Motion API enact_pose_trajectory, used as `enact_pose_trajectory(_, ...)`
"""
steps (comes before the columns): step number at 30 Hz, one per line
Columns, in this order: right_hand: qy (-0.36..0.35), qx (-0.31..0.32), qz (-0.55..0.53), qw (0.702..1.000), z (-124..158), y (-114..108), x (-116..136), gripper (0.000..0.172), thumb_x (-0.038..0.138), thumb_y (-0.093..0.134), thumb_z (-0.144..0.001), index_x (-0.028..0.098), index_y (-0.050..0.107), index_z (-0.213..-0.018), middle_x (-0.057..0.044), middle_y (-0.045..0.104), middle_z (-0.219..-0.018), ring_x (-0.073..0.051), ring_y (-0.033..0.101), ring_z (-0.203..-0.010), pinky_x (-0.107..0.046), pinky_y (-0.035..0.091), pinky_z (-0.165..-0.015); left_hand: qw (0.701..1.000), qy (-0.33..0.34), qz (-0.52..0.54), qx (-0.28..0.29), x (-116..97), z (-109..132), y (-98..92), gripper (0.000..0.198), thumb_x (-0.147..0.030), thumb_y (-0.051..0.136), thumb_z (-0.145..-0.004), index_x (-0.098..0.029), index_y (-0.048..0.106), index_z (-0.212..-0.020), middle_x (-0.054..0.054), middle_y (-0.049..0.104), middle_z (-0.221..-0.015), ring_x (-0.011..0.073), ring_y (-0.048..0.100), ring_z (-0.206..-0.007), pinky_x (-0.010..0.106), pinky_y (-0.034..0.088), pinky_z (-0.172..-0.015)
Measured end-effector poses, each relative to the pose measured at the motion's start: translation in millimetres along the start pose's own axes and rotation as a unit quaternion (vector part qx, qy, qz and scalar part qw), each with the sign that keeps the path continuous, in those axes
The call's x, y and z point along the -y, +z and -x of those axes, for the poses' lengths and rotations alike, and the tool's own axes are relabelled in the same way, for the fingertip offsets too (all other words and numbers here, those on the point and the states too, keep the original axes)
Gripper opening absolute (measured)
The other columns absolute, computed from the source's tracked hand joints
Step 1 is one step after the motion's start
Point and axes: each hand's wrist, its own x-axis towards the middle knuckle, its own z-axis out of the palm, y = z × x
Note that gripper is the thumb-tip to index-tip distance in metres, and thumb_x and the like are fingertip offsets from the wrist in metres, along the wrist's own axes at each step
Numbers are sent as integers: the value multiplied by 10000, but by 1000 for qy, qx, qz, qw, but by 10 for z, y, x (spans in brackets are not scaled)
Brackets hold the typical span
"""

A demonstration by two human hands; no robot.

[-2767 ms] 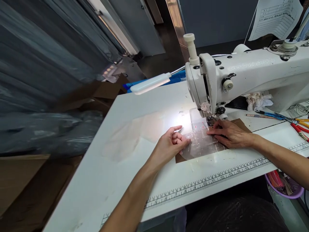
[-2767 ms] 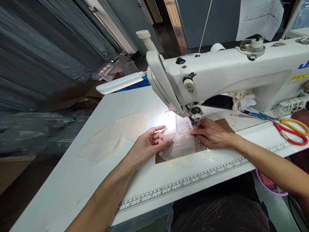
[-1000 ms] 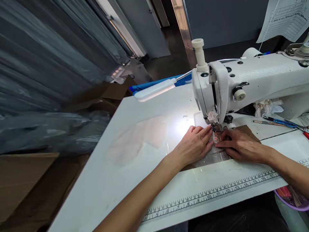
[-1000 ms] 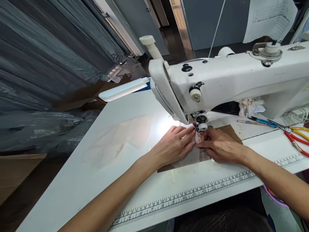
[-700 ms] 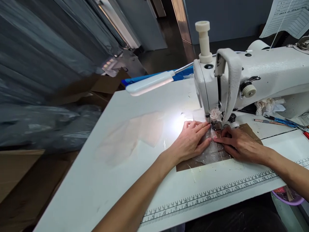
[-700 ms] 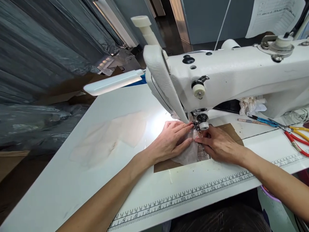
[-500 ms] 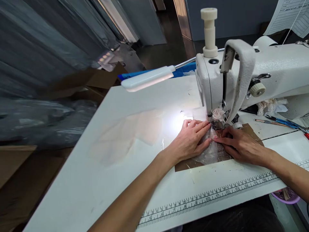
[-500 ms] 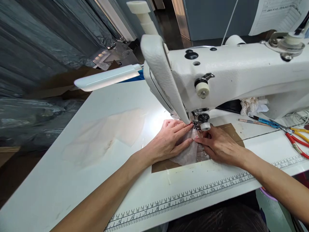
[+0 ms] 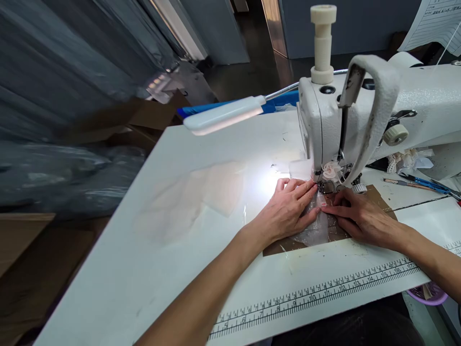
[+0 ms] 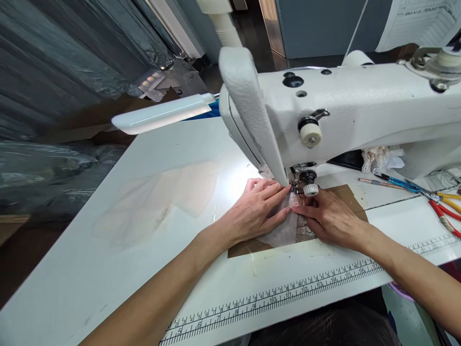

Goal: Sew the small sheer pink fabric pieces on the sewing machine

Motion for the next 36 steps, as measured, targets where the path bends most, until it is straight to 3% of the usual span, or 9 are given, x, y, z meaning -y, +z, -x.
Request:
enact_pose_trajectory(9,11,-11,-1,1000,0,30,3,332,225,421,-1004,214,696,-1190,-123,579,-1015,-231,602,-934,-425,587,-812,1000,-13,-13,3,-52,8,16,461,-399,324,-1020,-139,560,-1318,159,641,-1239,315,539,-1076,493,406,-878)
enact_pose_trajectory(14,25,-1,1,1000,21,39,-28,325,227,452,-986,249,688,-1209,-111,585,-1023,-232,603,-954,-424,587,-812,996,-26,-52,-71,-124,3,34,434,-382,390,-988,-74,588,-1221,193,627,-1191,300,558,-1001,470,434,-838)
enact_pose_trajectory(17,30,-4,3,1000,28,35,-35,323,222,456,-980,238,699,-1191,-110,587,-1018,-227,608,-927,-426,588,-799,991,9,-49,-121,-131,-9,55,312,-318,434,-976,-106,643,-1068,141,680,-1062,244,582,-884,415,454,-784)
enact_pose_trajectory(21,21,-8,9,1000,19,22,-16,329,211,435,-989,210,699,-1185,-116,589,-1006,-226,612,-918,-420,583,-802,986,78,-12,-144,-110,-4,42,231,-201,453,-976,-172,672,-907,51,733,-958,171,599,-767,337,453,-690)
enact_pose_trajectory(31,42,3,14,999,18,32,21,325,240,425,-1012,203,667,-1226,-126,579,-1041,-229,604,-941,-423,581,-825,994,72,25,-73,-106,55,-89,281,-317,491,-948,-176,701,-1072,90,715,-1127,212,634,-842,400,506,-738)
enact_pose_trajectory(36,50,-2,27,998,24,65,38,371,262,360,-1036,173,636,-1268,-143,567,-1040,-230,592,-910,-437,576,-824,996,52,2,-77,-103,49,-55,288,-321,476,-968,-168,702,-1060,101,694,-1157,215,617,-830,400,503,-746)
